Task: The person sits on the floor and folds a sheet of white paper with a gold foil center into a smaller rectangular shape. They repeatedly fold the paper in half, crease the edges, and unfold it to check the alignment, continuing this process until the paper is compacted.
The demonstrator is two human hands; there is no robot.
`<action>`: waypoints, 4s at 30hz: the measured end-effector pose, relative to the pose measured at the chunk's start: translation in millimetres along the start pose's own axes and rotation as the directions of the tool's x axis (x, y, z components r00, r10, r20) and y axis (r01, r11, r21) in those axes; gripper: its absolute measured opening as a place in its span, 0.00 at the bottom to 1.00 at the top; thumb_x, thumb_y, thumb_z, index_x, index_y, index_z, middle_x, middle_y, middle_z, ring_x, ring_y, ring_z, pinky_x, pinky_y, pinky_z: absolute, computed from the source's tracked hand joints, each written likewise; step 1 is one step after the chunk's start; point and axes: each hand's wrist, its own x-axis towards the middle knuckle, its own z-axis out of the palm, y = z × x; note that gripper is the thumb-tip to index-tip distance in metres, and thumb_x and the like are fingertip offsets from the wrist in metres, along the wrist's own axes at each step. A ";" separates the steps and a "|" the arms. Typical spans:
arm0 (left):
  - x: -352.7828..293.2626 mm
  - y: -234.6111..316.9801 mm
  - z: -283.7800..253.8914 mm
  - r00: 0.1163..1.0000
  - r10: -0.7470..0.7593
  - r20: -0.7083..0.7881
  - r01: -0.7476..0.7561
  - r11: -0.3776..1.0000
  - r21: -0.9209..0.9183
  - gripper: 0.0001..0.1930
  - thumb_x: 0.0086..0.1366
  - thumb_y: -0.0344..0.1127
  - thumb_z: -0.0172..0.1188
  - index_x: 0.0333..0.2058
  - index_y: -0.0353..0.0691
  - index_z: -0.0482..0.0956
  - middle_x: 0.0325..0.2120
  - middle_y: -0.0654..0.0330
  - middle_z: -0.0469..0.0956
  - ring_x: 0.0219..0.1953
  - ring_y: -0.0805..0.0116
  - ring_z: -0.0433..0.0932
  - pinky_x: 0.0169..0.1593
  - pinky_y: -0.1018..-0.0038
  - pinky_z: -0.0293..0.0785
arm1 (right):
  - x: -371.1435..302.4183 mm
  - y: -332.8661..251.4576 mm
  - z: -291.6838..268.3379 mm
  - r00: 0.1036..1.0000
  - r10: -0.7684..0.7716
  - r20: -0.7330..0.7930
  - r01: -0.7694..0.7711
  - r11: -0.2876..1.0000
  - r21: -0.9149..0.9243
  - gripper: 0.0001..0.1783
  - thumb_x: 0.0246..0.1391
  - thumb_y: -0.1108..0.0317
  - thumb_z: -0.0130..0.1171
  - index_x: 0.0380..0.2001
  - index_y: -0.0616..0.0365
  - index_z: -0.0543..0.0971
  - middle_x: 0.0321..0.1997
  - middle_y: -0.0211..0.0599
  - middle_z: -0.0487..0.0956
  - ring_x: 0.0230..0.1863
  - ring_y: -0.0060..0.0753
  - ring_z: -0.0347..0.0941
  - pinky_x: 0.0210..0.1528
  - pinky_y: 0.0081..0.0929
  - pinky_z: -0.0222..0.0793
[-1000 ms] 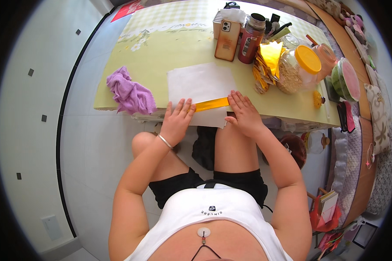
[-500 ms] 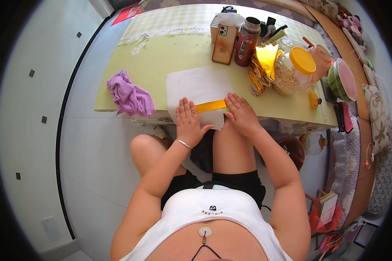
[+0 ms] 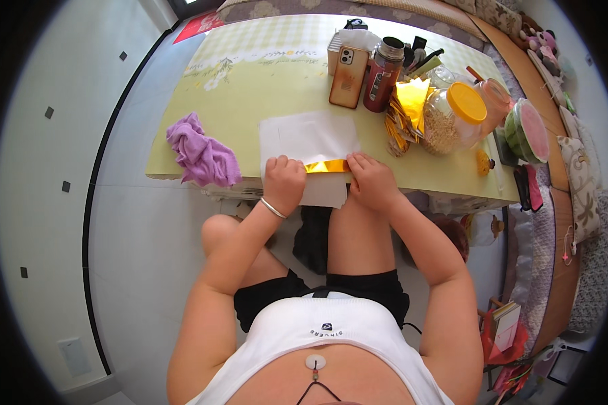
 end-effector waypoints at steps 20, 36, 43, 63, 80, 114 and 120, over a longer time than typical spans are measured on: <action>33.0 -64.4 7.7 0.858 -0.034 0.512 0.509 -0.075 -0.858 0.12 0.59 0.12 0.55 0.33 0.31 0.86 0.45 0.51 0.83 0.47 0.65 0.82 0.54 0.73 0.78 | -4.8 19.8 -5.4 0.981 -0.012 -0.193 0.069 0.955 0.288 0.23 0.42 0.75 0.66 0.46 0.48 0.84 0.57 0.35 0.80 0.63 0.48 0.71 0.67 0.48 0.61; -12.7 -10.5 -28.7 0.987 0.043 0.152 0.011 0.942 -0.335 0.17 0.52 0.29 0.65 0.42 0.34 0.80 0.50 0.45 0.79 0.55 0.47 0.76 0.62 0.54 0.69 | 28.5 -66.3 15.7 0.994 -0.111 -0.013 0.108 0.980 -0.167 0.09 0.47 0.68 0.59 0.33 0.58 0.81 0.45 0.42 0.80 0.50 0.44 0.76 0.53 0.39 0.70; -19.9 -22.4 -31.2 0.989 -0.074 0.126 0.129 0.848 -0.514 0.04 0.53 0.27 0.61 0.29 0.36 0.79 0.52 0.42 0.77 0.57 0.45 0.75 0.61 0.56 0.69 | 16.7 -35.4 13.4 0.993 -0.005 0.116 -0.027 0.963 0.268 0.14 0.48 0.69 0.65 0.40 0.52 0.84 0.63 0.47 0.75 0.66 0.56 0.67 0.66 0.46 0.65; 12.4 -45.9 27.8 0.823 -0.559 0.103 0.548 0.733 -0.404 0.07 0.52 0.31 0.66 0.24 0.34 0.78 0.32 0.50 0.74 0.40 0.50 0.72 0.46 0.61 0.71 | 80.6 8.8 50.5 0.844 0.535 -0.044 -0.494 0.806 0.327 0.14 0.46 0.57 0.71 0.23 0.56 0.81 0.33 0.37 0.76 0.40 0.45 0.73 0.42 0.40 0.71; 1.9 2.7 23.3 0.957 -0.093 0.275 0.158 0.961 -0.228 0.45 0.63 0.68 0.53 0.65 0.33 0.64 0.68 0.48 0.61 0.71 0.48 0.56 0.70 0.43 0.49 | 84.0 2.2 54.4 0.822 0.558 -0.113 -0.530 0.823 0.204 0.16 0.46 0.54 0.71 0.22 0.54 0.80 0.33 0.37 0.76 0.41 0.45 0.73 0.41 0.43 0.72; -15.4 -27.5 8.8 0.874 -0.081 0.478 0.191 0.964 -0.185 0.48 0.61 0.68 0.56 0.71 0.44 0.55 0.74 0.52 0.48 0.76 0.51 0.43 0.72 0.40 0.35 | 24.8 4.2 43.9 0.969 0.052 0.243 -0.048 0.999 -0.022 0.40 0.65 0.43 0.47 0.71 0.58 0.60 0.77 0.41 0.57 0.77 0.40 0.49 0.77 0.41 0.41; -7.2 -60.1 -9.7 0.893 -0.112 0.435 0.122 0.993 0.005 0.44 0.60 0.62 0.60 0.69 0.43 0.62 0.71 0.52 0.55 0.74 0.50 0.50 0.72 0.44 0.41 | 17.3 5.6 26.7 0.985 -0.093 0.144 0.118 0.978 -0.173 0.24 0.61 0.60 0.51 0.57 0.62 0.73 0.61 0.47 0.74 0.64 0.44 0.69 0.73 0.47 0.51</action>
